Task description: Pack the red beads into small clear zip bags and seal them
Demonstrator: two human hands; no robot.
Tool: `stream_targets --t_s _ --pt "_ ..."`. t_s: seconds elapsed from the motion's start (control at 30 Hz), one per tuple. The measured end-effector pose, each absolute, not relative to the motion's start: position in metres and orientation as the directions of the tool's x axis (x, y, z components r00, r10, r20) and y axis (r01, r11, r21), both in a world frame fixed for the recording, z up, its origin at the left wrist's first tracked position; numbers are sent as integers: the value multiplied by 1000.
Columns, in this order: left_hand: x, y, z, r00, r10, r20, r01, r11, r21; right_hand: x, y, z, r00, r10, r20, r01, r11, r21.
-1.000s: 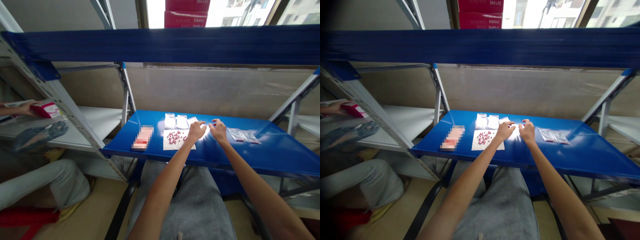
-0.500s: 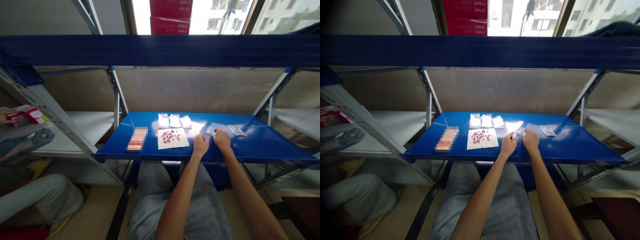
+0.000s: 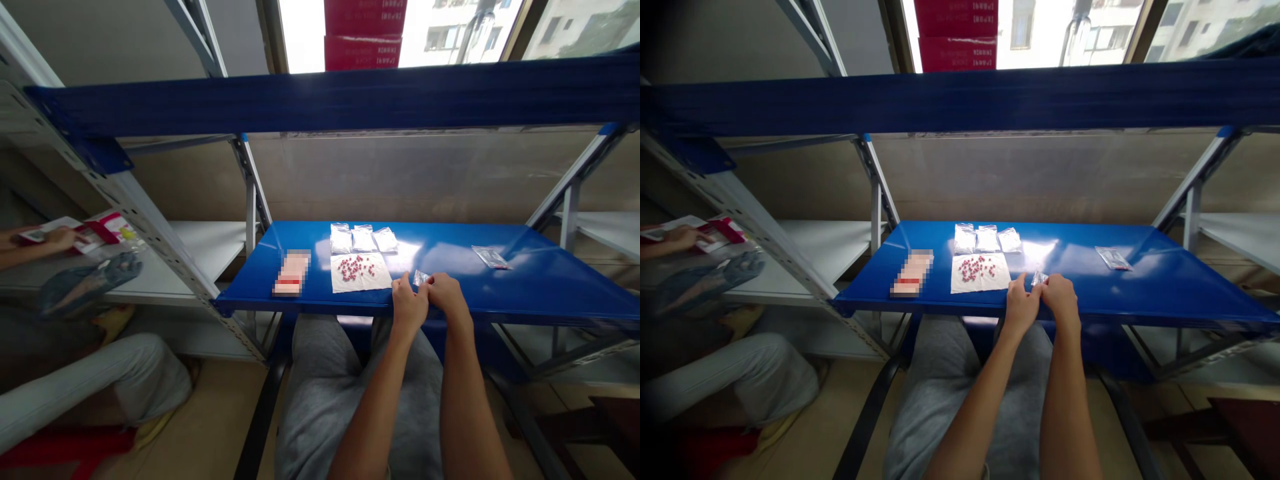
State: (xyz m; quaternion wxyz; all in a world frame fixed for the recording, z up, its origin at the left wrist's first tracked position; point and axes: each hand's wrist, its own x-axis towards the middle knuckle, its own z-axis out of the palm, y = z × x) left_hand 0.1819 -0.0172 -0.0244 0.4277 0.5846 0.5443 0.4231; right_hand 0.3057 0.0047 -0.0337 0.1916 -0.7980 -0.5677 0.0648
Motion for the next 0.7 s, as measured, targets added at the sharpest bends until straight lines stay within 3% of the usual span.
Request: stream_targets --t_s 0.13,0.33,0.47,0.7 --pt "165 -16 -16 18 999 43 203 -46 978 290 3 -21 234 961 147 839 -124 -529" --pt "137 -13 1 -103 965 241 147 -225 963 263 -12 0 -51 964 261 675 226 -703" --pt "121 -12 12 -170 960 223 86 -211 974 250 -17 13 -84 960 269 608 263 -750" --pt "104 -13 23 -71 956 286 -48 -289 956 238 -21 30 24 950 311 428 271 -862"
